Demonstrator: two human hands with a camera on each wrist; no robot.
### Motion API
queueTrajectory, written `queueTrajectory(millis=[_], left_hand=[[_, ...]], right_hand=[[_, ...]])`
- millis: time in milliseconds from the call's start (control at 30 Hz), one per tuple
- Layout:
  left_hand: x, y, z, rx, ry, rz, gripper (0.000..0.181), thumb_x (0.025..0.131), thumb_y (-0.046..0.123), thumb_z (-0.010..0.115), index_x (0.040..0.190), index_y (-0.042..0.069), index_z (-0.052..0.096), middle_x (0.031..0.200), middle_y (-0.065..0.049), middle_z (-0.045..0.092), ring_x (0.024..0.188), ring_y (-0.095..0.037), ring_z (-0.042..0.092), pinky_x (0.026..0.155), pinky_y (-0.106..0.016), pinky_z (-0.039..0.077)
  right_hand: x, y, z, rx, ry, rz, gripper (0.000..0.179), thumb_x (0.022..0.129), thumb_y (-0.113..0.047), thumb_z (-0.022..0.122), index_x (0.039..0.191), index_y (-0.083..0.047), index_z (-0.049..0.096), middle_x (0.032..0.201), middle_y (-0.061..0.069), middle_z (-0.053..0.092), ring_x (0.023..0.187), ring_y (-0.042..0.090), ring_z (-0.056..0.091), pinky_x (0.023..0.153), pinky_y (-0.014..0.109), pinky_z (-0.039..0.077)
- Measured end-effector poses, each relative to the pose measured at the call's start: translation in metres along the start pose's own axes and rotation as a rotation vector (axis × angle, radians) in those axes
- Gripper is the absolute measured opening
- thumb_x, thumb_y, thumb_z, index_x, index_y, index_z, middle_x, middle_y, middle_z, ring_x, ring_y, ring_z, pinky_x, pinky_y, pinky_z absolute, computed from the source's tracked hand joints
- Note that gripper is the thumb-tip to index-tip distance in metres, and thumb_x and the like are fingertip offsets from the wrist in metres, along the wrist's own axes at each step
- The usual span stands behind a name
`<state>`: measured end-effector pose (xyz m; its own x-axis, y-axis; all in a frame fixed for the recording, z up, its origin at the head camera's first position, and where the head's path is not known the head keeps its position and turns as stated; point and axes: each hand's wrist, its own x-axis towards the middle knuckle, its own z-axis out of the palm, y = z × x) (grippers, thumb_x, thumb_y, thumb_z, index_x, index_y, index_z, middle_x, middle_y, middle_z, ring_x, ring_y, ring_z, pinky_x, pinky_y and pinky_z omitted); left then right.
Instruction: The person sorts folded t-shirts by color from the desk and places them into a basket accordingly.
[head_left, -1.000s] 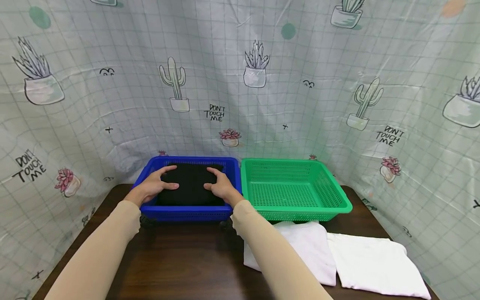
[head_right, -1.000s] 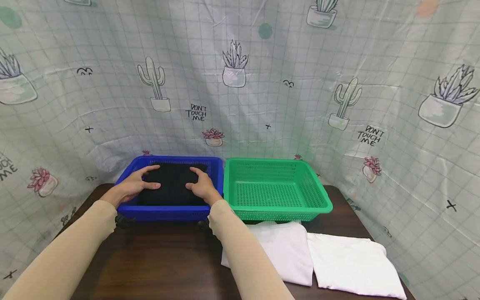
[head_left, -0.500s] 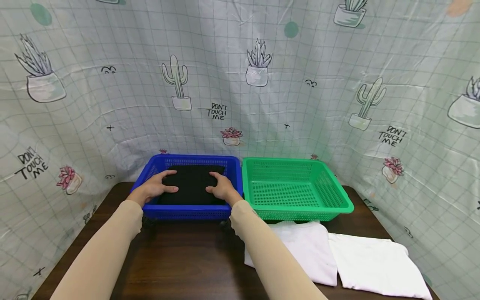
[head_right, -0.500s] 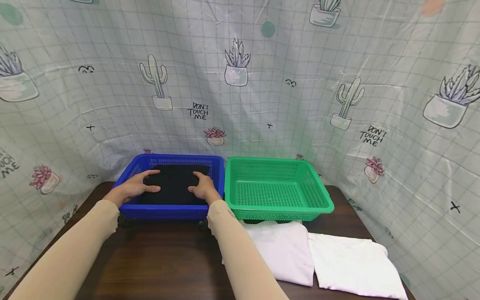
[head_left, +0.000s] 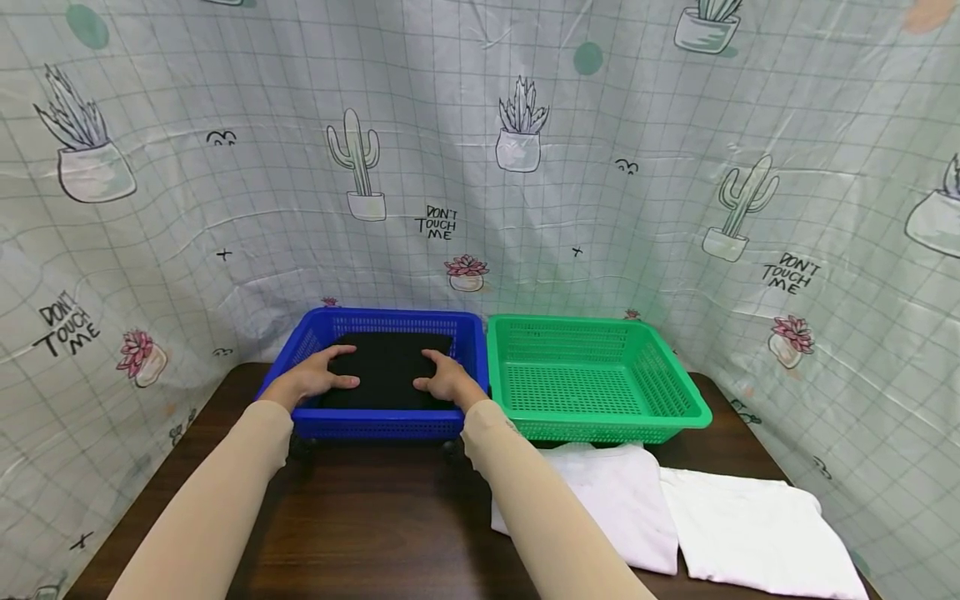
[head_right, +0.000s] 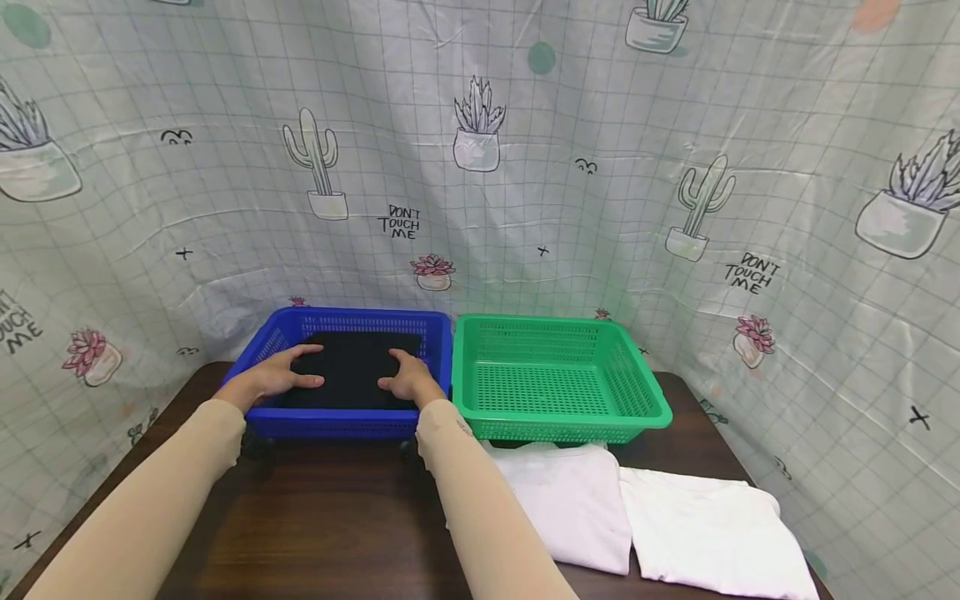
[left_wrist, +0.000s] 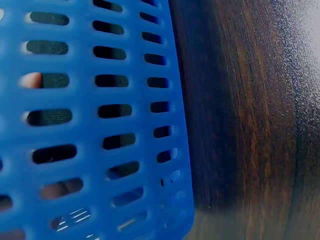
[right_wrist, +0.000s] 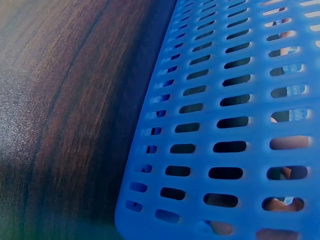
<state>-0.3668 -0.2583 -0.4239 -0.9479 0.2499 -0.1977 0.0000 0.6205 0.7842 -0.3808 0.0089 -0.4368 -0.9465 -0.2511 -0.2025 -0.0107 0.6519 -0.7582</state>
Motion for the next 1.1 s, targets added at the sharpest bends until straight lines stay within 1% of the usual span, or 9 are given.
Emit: queueTrajectory(millis=[167, 300, 500, 633, 800, 967, 1100], left_hand=[[-0.001, 0.004, 0.001, 0.037, 0.001, -0.009, 0.077, 0.105, 0.016, 0.069, 0.167, 0.0, 0.025, 0.17, -0.037, 0.009, 0.155, -0.058, 0.012, 0.124, -0.069, 0.02], [-0.001, 0.006, 0.001, 0.047, -0.013, -0.024, 0.078, 0.106, 0.018, 0.069, 0.167, 0.001, 0.024, 0.171, -0.037, 0.006, 0.156, -0.058, 0.009, 0.123, -0.07, 0.02], [0.005, 0.001, 0.0, 0.066, -0.035, -0.048, 0.079, 0.106, 0.021, 0.069, 0.168, 0.004, 0.024, 0.171, -0.036, 0.004, 0.156, -0.058, 0.006, 0.123, -0.071, 0.019], [0.009, -0.003, 0.001, 0.065, -0.039, -0.052, 0.08, 0.106, 0.022, 0.069, 0.168, 0.004, 0.024, 0.172, -0.036, 0.004, 0.156, -0.058, 0.006, 0.123, -0.071, 0.019], [0.005, 0.002, 0.003, 0.077, -0.032, -0.056, 0.079, 0.106, 0.021, 0.069, 0.168, 0.003, 0.024, 0.171, -0.036, 0.006, 0.156, -0.059, 0.007, 0.123, -0.071, 0.019], [0.003, 0.005, 0.002, 0.093, -0.043, -0.074, 0.079, 0.106, 0.021, 0.069, 0.168, 0.002, 0.024, 0.171, -0.036, 0.005, 0.157, -0.058, 0.005, 0.124, -0.071, 0.017], [0.002, 0.006, 0.001, 0.112, -0.06, -0.082, 0.079, 0.106, 0.021, 0.068, 0.168, 0.001, 0.023, 0.171, -0.037, 0.004, 0.156, -0.059, 0.005, 0.123, -0.071, 0.018]], right_hand=[[0.001, 0.002, -0.003, -0.048, -0.026, 0.001, 0.068, 0.106, -0.027, 0.069, 0.166, -0.022, 0.039, 0.168, 0.014, 0.04, 0.152, 0.038, 0.041, 0.12, 0.056, 0.04], [0.002, 0.002, -0.004, -0.059, -0.057, 0.003, 0.069, 0.107, -0.027, 0.068, 0.168, -0.022, 0.036, 0.171, 0.013, 0.036, 0.154, 0.038, 0.038, 0.12, 0.056, 0.039], [0.0, 0.002, -0.006, -0.051, -0.095, 0.008, 0.07, 0.108, -0.025, 0.066, 0.169, -0.023, 0.032, 0.173, 0.013, 0.032, 0.156, 0.039, 0.034, 0.12, 0.057, 0.039], [-0.001, 0.001, -0.005, -0.074, -0.097, 0.005, 0.07, 0.108, -0.026, 0.066, 0.169, -0.023, 0.032, 0.172, 0.013, 0.034, 0.156, 0.038, 0.035, 0.12, 0.056, 0.039], [-0.002, 0.0, -0.004, -0.09, -0.088, 0.011, 0.07, 0.108, -0.026, 0.066, 0.169, -0.023, 0.032, 0.172, 0.013, 0.034, 0.156, 0.038, 0.036, 0.121, 0.055, 0.039], [-0.001, 0.001, -0.005, -0.079, -0.106, 0.012, 0.072, 0.107, -0.024, 0.067, 0.169, -0.022, 0.031, 0.172, 0.013, 0.033, 0.156, 0.038, 0.034, 0.121, 0.056, 0.038], [0.0, 0.001, -0.005, -0.028, -0.122, 0.027, 0.076, 0.104, -0.019, 0.071, 0.169, -0.023, 0.032, 0.173, 0.013, 0.03, 0.157, 0.037, 0.032, 0.121, 0.056, 0.038]])
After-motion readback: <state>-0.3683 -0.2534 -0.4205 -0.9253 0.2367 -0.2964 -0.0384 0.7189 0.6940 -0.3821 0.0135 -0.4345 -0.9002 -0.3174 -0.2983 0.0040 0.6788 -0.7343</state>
